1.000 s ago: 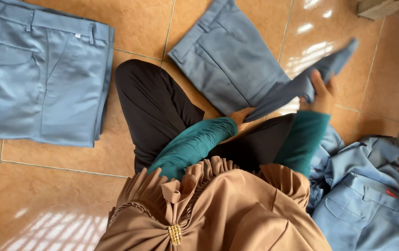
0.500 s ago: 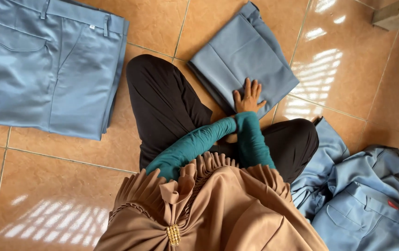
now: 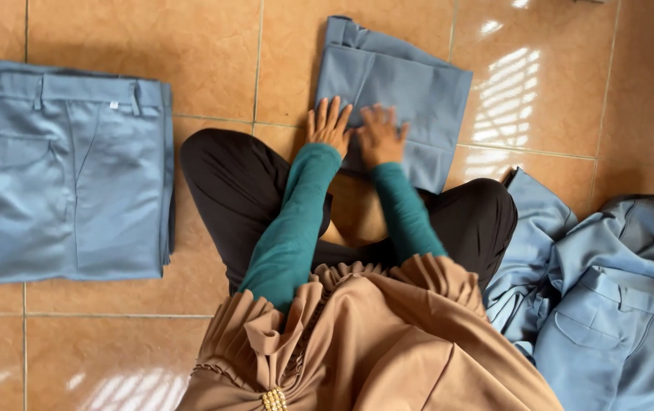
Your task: Folding and stacking blue trousers while sitting on the floor.
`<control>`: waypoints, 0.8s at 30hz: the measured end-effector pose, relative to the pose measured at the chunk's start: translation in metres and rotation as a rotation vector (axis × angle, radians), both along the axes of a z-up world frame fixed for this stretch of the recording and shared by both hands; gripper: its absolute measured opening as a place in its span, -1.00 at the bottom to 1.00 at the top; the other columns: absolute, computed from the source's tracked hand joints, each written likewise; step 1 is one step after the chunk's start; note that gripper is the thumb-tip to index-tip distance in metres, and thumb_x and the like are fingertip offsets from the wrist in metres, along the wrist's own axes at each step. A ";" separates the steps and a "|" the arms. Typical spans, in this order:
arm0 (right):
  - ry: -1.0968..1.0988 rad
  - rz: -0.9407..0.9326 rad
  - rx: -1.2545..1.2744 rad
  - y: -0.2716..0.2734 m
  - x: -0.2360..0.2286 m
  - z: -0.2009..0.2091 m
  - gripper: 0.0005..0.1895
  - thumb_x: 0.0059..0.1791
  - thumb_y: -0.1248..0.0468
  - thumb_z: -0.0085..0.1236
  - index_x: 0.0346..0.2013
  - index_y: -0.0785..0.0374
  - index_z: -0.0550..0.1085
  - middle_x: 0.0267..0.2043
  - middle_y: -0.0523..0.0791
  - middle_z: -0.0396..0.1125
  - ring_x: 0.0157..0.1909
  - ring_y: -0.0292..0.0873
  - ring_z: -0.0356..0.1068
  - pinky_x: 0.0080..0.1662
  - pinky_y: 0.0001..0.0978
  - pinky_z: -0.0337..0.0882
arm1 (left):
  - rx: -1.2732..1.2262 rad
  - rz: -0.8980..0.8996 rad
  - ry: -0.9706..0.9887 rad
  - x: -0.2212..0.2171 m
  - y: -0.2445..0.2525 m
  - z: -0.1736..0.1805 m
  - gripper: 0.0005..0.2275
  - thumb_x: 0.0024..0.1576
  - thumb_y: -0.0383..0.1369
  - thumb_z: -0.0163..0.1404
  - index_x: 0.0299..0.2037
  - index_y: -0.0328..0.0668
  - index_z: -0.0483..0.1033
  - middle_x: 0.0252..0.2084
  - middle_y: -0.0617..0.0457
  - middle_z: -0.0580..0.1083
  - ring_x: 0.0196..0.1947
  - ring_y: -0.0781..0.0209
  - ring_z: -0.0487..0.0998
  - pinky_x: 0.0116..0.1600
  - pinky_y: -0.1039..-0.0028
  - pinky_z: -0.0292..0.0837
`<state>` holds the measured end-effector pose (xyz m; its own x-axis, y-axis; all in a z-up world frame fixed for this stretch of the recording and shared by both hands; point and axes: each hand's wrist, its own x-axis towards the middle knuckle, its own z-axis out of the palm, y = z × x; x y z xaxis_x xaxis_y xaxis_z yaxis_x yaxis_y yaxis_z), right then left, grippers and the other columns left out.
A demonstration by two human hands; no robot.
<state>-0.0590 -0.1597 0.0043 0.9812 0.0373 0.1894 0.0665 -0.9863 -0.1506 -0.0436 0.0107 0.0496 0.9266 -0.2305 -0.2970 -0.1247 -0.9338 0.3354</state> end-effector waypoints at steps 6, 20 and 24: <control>0.026 -0.066 -0.103 -0.012 -0.052 0.028 -0.47 0.21 -0.14 -0.22 0.51 -0.45 0.10 0.66 -0.30 -0.22 0.64 -0.14 -0.36 0.46 0.19 -0.53 | 0.078 0.316 -0.208 -0.051 -0.011 0.000 -0.51 0.41 -0.05 -0.44 0.57 0.31 -0.09 0.64 0.15 -0.21 0.61 -0.05 -0.34 0.55 -0.15 -0.51; 0.061 0.080 -0.021 0.017 -0.006 0.016 -0.43 0.13 -0.22 -0.19 0.47 -0.48 0.12 0.64 -0.31 -0.19 0.65 -0.13 -0.37 0.47 0.29 -0.42 | 0.123 0.432 -0.430 -0.062 -0.018 -0.028 -0.48 0.29 -0.16 -0.32 0.51 0.34 0.06 0.61 0.13 -0.07 0.60 -0.08 -0.20 0.48 -0.16 -0.20; -0.051 0.199 -0.039 0.008 0.049 0.024 -0.45 0.12 -0.26 -0.15 0.43 -0.53 0.18 0.59 -0.32 -0.03 0.60 -0.16 -0.15 0.40 0.40 -0.13 | 0.194 0.432 -0.527 -0.059 -0.019 -0.028 -0.50 0.29 -0.17 -0.31 0.50 0.31 0.14 0.59 0.07 0.02 0.58 -0.10 -0.10 0.47 -0.10 -0.12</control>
<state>-0.0103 -0.1518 0.0285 0.9429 0.2380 0.2330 0.2675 -0.9579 -0.1040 -0.1023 -0.0083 0.0212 0.9549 0.2016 0.2180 0.1702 -0.9732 0.1545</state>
